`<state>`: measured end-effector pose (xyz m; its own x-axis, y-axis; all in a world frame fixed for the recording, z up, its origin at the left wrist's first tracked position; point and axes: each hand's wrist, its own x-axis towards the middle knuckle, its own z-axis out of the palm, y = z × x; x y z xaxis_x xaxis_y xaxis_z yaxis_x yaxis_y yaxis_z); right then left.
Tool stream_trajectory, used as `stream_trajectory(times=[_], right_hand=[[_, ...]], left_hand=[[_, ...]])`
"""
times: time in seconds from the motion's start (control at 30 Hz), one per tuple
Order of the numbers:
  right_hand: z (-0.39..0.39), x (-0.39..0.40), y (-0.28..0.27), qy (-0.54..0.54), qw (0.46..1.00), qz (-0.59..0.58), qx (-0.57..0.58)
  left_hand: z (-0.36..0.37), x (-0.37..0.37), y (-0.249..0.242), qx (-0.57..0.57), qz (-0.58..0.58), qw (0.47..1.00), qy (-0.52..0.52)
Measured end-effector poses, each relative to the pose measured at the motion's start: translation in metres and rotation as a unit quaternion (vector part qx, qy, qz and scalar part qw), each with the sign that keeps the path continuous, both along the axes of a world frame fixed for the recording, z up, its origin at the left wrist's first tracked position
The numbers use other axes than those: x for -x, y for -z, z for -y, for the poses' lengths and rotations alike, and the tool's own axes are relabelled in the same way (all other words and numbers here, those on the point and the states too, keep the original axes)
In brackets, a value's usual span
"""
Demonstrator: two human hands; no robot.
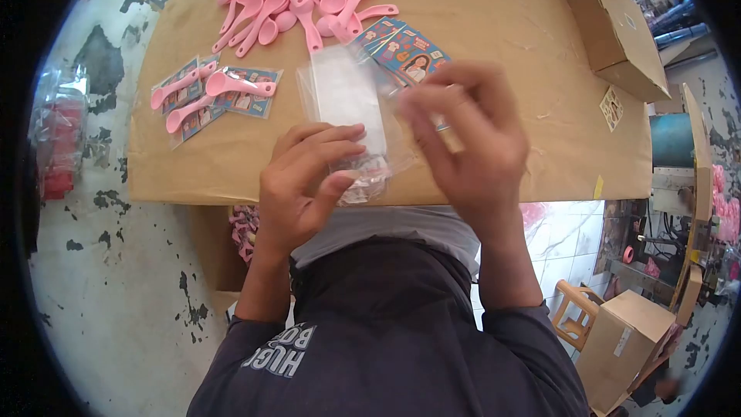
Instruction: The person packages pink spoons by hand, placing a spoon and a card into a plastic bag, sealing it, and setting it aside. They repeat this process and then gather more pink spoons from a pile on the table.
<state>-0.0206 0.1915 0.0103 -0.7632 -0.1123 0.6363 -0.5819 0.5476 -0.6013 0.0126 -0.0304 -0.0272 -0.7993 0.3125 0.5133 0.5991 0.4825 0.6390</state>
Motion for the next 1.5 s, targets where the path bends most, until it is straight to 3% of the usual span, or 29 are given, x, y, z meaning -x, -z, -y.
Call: stream_trajectory(times=[0.03,0.07,0.1,0.13,0.2,0.23,0.3,0.33,0.37,0.43,0.47,0.53,0.57,0.63,0.77,1.07,1.27,1.37,1.43,1.5], right_hand=[[0.001,0.000,-0.001,-0.045,0.994,-0.074,-0.067],[0.003,-0.007,-0.003,-0.054,0.992,-0.050,-0.105],[0.006,-0.011,-0.004,-0.053,0.991,-0.052,-0.107],[0.009,-0.014,-0.004,-0.097,0.987,-0.043,-0.124],[0.011,-0.012,0.003,-0.174,0.973,-0.045,-0.143],[0.011,-0.013,-0.003,-0.176,0.973,-0.046,-0.144],[0.010,-0.016,-0.018,-0.228,0.963,0.093,-0.106],[0.006,-0.008,-0.014,-0.239,0.966,0.084,-0.043],[0.001,0.000,-0.012,-0.239,0.967,0.082,-0.045],[-0.011,0.017,-0.010,-0.041,0.990,0.116,-0.071],[-0.016,0.026,-0.002,-0.039,0.990,0.114,-0.071],[-0.023,0.041,0.018,0.138,0.972,0.040,-0.186],[-0.024,0.043,0.023,0.139,0.972,0.038,-0.186],[-0.025,0.046,0.027,0.101,0.972,0.205,-0.057],[-0.021,0.048,0.024,0.093,0.965,0.246,-0.019],[-0.020,0.038,0.015,0.137,0.987,0.084,0.007],[-0.027,0.040,0.034,0.166,0.983,0.031,-0.075],[-0.025,0.027,0.017,0.165,0.984,0.067,-0.029],[-0.022,0.018,0.011,0.021,0.959,0.201,0.197],[-0.019,0.005,0.009,-0.023,0.937,0.263,0.227]], left_hand=[[-0.003,-0.002,0.001,-0.001,-0.003,1.000,0.003],[-0.008,-0.009,0.002,-0.160,0.111,0.981,0.014],[-0.011,-0.012,0.003,-0.312,0.220,0.924,0.023],[-0.011,-0.012,0.002,-0.314,0.218,0.924,0.023],[-0.011,-0.012,-0.003,-0.386,0.350,0.852,0.057],[-0.012,-0.011,-0.005,-0.387,0.348,0.852,0.055],[-0.016,-0.006,-0.009,-0.391,0.369,0.842,0.037],[-0.011,-0.003,0.001,-0.400,0.372,0.835,0.071],[-0.009,-0.003,0.000,-0.400,0.370,0.835,0.072],[-0.007,-0.004,-0.004,-0.500,0.410,0.759,0.078],[-0.007,-0.003,-0.007,-0.537,0.414,0.730,0.086],[-0.015,-0.004,-0.015,-0.553,0.406,0.724,0.061],[-0.017,-0.005,-0.017,-0.570,0.398,0.718,0.032],[-0.014,-0.005,-0.012,-0.558,0.390,0.731,0.050],[-0.008,-0.004,0.004,-0.513,0.355,0.778,0.069],[-0.021,0.014,-0.015,-0.648,0.312,0.694,0.029],[-0.026,0.018,-0.015,-0.658,0.295,0.692,0.027],[-0.028,0.019,-0.015,-0.659,0.284,0.696,0.018],[-0.029,0.020,-0.015,-0.658,0.277,0.700,0.013],[-0.030,0.023,-0.016,-0.658,0.270,0.703,0.012]])
